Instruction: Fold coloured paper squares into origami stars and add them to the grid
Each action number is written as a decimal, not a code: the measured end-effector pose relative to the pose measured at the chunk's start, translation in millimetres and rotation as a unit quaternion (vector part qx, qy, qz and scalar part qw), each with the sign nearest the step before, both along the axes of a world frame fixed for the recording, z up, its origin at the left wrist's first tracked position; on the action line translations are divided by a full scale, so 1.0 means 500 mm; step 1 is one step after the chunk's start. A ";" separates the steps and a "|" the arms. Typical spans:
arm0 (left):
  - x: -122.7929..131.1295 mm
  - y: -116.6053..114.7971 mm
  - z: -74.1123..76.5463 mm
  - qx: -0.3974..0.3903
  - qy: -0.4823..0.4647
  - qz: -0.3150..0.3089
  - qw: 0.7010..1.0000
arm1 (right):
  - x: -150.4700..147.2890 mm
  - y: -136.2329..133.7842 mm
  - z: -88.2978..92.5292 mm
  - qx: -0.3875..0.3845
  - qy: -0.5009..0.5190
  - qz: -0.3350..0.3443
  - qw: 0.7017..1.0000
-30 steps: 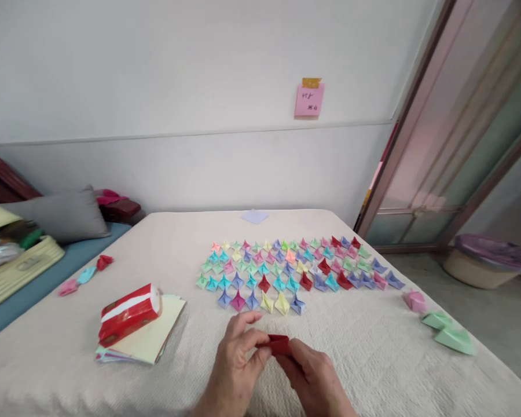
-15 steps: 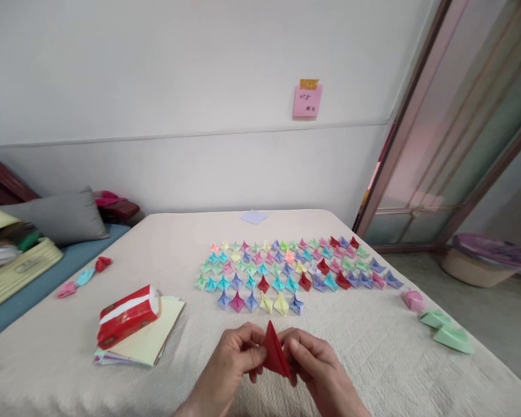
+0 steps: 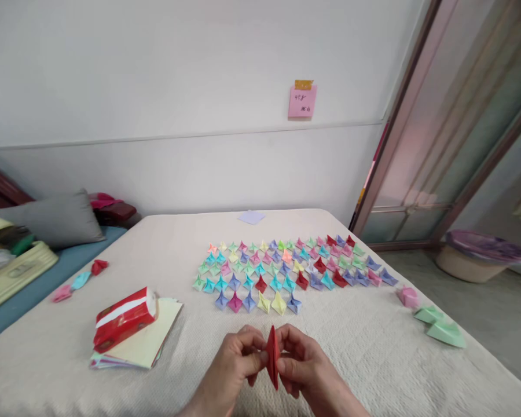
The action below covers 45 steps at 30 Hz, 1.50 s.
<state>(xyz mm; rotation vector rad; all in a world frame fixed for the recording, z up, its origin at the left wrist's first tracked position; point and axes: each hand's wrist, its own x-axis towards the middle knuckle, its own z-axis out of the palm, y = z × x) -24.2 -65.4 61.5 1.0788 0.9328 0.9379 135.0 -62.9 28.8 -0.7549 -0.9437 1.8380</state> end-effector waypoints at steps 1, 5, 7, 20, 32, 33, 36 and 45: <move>0.001 -0.001 -0.002 -0.010 -0.008 -0.002 1.000 | 0.001 0.001 -0.003 -0.009 0.005 0.007 1.000; 0.000 -0.004 -0.012 -0.083 -0.056 -0.024 0.995 | 0.006 0.000 -0.004 -0.054 0.030 0.041 0.997; -0.002 -0.004 -0.016 -0.117 -0.087 -0.034 0.989 | 0.009 -0.003 0.004 -0.074 0.045 0.054 0.995; 0.000 0.002 -0.019 -0.133 -0.128 0.006 0.983 | 0.016 0.004 0.014 -0.054 0.014 -0.020 0.998; 0.011 0.004 -0.029 -0.060 -0.035 0.063 0.996 | 0.004 0.014 -0.016 -0.010 -0.131 -0.077 0.988; 0.012 0.003 -0.030 -0.059 -0.028 0.062 0.996 | 0.002 0.013 -0.019 -0.012 -0.137 -0.076 0.988; 0.016 0.000 -0.034 -0.069 -0.012 0.051 0.996 | -0.003 0.010 -0.023 -0.010 -0.142 -0.074 0.987; 0.024 -0.003 -0.054 -0.029 -0.059 0.120 0.991 | -0.003 0.002 -0.005 0.012 -0.082 -0.101 0.991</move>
